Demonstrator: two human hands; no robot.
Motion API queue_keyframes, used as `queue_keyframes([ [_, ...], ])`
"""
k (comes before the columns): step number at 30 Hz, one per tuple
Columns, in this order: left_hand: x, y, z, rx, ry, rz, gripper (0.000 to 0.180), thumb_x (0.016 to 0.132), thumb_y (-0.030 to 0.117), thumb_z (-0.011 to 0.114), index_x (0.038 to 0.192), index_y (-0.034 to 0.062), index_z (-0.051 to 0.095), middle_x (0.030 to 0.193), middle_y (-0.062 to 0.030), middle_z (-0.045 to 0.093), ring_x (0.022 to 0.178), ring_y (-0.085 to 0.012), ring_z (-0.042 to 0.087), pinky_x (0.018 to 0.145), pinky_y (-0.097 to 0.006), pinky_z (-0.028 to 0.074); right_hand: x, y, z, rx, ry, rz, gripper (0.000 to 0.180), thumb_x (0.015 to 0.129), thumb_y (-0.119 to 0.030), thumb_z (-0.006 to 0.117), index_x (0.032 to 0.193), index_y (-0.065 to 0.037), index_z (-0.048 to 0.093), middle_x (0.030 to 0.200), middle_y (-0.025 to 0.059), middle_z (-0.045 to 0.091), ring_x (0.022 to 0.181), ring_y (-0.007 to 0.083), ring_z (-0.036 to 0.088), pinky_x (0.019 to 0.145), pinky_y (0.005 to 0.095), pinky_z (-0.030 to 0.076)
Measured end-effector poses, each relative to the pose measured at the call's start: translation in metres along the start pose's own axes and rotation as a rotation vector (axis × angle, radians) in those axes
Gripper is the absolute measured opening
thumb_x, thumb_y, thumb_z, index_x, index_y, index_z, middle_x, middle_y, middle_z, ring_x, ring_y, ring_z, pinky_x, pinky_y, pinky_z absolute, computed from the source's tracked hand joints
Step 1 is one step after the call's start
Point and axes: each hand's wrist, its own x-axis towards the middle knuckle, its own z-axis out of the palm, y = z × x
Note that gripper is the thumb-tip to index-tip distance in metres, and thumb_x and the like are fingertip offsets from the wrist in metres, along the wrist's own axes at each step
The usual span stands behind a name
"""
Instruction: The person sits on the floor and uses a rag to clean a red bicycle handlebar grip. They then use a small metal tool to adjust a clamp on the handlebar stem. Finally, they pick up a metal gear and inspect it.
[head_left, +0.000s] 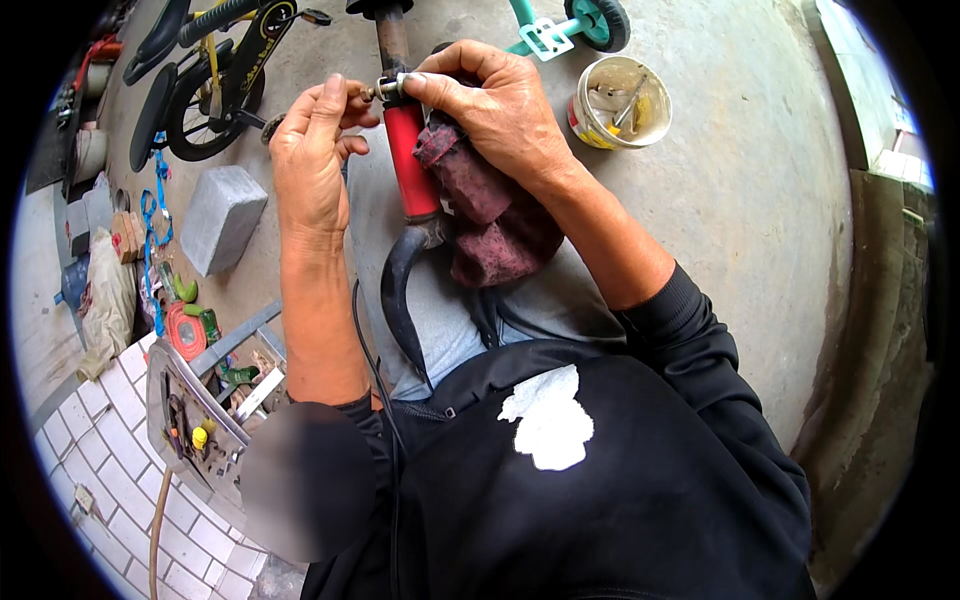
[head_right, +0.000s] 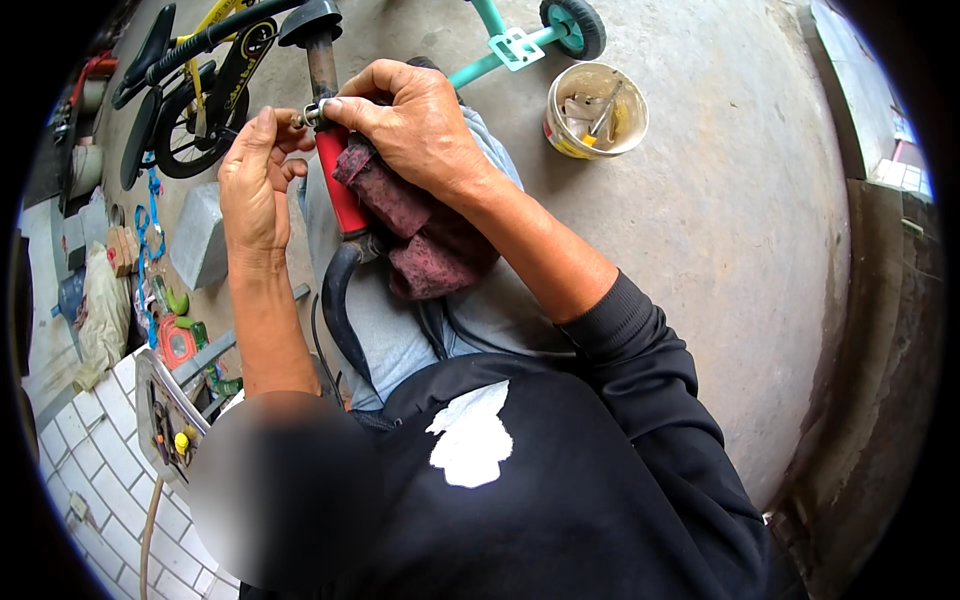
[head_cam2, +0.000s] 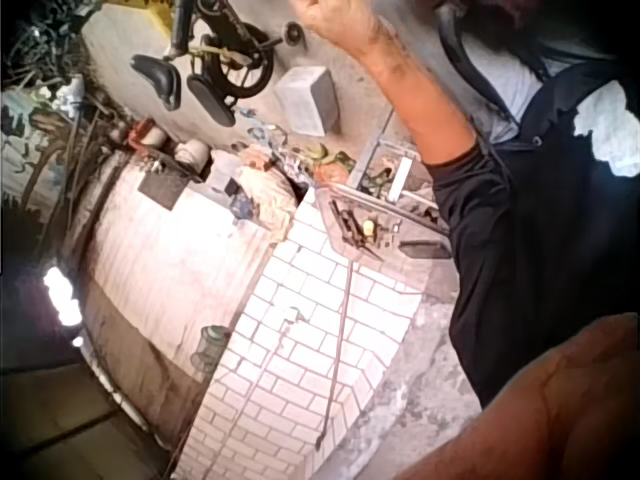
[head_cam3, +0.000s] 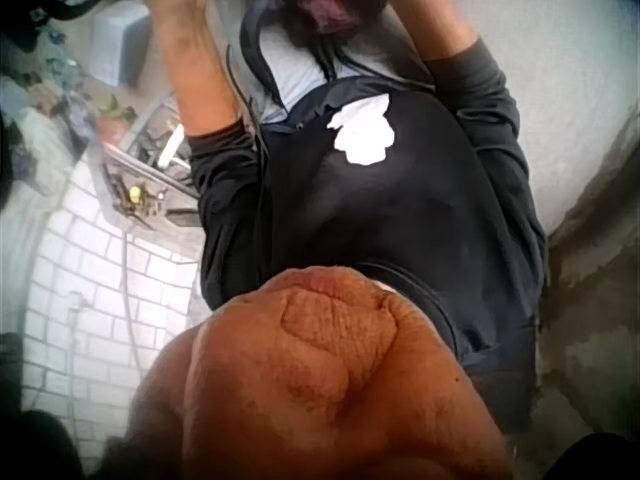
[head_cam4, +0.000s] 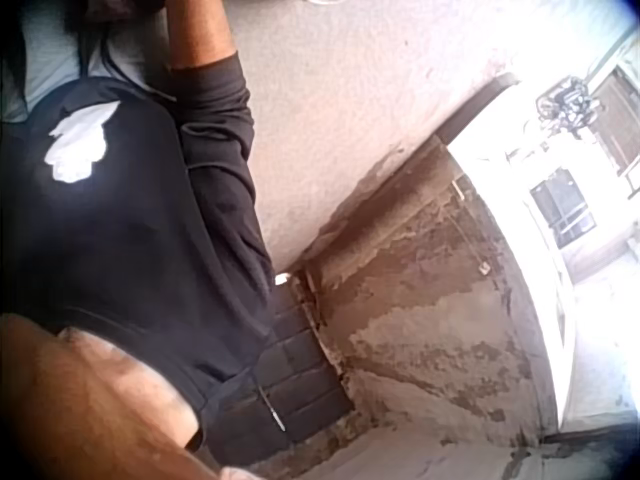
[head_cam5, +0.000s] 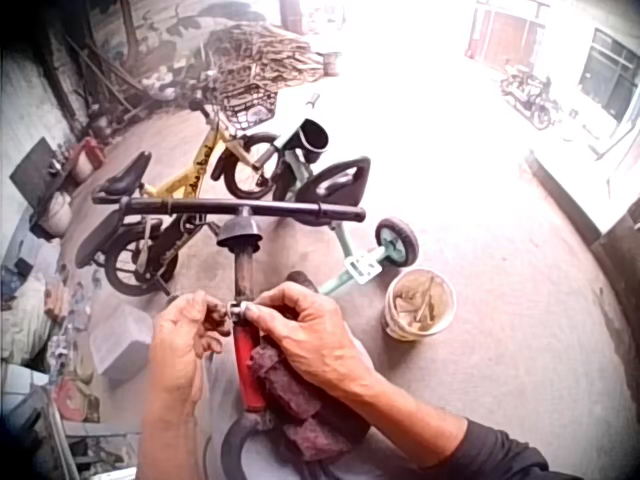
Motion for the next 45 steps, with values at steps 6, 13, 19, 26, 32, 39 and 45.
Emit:
queue_keyframes([
  [6, -0.001, -0.011, 0.0, 0.082, -0.059, 0.073, 0.017, 0.093, 0.019, 0.063, 0.095, 0.0021, 0.066, 0.085, -0.0032, 0.067, 0.075, -0.0093, 0.061, 0.06, -0.02, 0.045, -0.001, -0.003, 0.001, 0.032, 0.005, 0.03, 0.021, 0.086, -0.016, 0.07, 0.095, 0.003, 0.068, 0.081, 0.0035, 0.066, 0.075, 0.0077, 0.059, 0.069, 0.0216, 0.048],
  [13, -0.003, -0.012, -0.002, -0.037, -0.021, 0.027, 0.026, 0.094, 0.026, 0.061, 0.102, 0.002, 0.065, 0.092, -0.0064, 0.068, 0.082, -0.013, 0.064, 0.063, -0.023, 0.047, 0.003, -0.019, -0.034, 0.179, 0.164, 0.091, 0.026, 0.088, -0.022, 0.067, 0.102, -0.001, 0.068, 0.085, 0.0042, 0.067, 0.077, 0.01, 0.062, 0.074, 0.0219, 0.049],
  [19, 0.001, -0.016, -0.003, -0.1, -0.042, 0.003, 0.033, 0.096, 0.032, 0.056, 0.103, 0.0013, 0.064, 0.093, -0.0076, 0.068, 0.081, -0.0157, 0.065, 0.064, -0.024, 0.049, -0.017, -0.048, -0.149, 0.229, 0.019, 0.161, 0.022, 0.089, -0.021, 0.062, 0.104, -0.005, 0.064, 0.082, 0.0056, 0.064, 0.074, 0.0136, 0.064, 0.065, 0.0239, 0.049],
  [26, 0.0, -0.019, -0.01, -0.029, 0.008, -0.032, 0.034, 0.098, 0.031, 0.053, 0.106, -0.0001, 0.062, 0.093, -0.0079, 0.066, 0.085, -0.0166, 0.064, 0.068, -0.026, 0.048, -0.034, 0.01, -0.176, -0.653, 0.463, 0.277, 0.028, 0.085, -0.025, 0.07, 0.098, -0.001, 0.071, 0.083, 0.0104, 0.07, 0.072, 0.0143, 0.065, 0.066, 0.0266, 0.052],
  [32, 0.0, -0.019, -0.01, -0.045, 0.005, -0.035, 0.034, 0.097, 0.032, 0.054, 0.1, 0.0002, 0.064, 0.091, -0.0071, 0.065, 0.081, -0.0161, 0.065, 0.066, -0.025, 0.048, -0.054, -0.012, -0.212, 0.336, 0.278, 0.195, 0.031, 0.093, -0.023, 0.061, 0.112, 0.002, 0.062, 0.074, 0.0, 0.058, 0.06, 0.0085, 0.05, 0.054, 0.0216, 0.042],
  [39, 0.0, -0.017, -0.003, -0.043, -0.014, -0.042, 0.033, 0.098, 0.032, 0.053, 0.103, 0.0003, 0.063, 0.091, -0.0076, 0.066, 0.084, -0.0153, 0.063, 0.067, -0.026, 0.048, -0.059, 0.027, -0.188, -0.916, 0.472, 0.298, 0.025, 0.084, -0.023, 0.069, 0.093, 0.0, 0.071, 0.076, 0.0053, 0.069, 0.067, 0.0116, 0.062, 0.063, 0.0266, 0.05],
  [45, 0.002, -0.024, -0.005, -0.053, -0.009, -0.013, 0.03, 0.097, 0.031, 0.056, 0.1, 0.0018, 0.063, 0.091, -0.0074, 0.067, 0.082, -0.0151, 0.064, 0.067, -0.027, 0.049, -0.05, 0.015, -0.122, -0.361, 0.322, 0.256, 0.027, 0.082, -0.023, 0.07, 0.095, 0.002, 0.071, 0.084, 0.0106, 0.07, 0.08, 0.0134, 0.064, 0.074, 0.0271, 0.05],
])
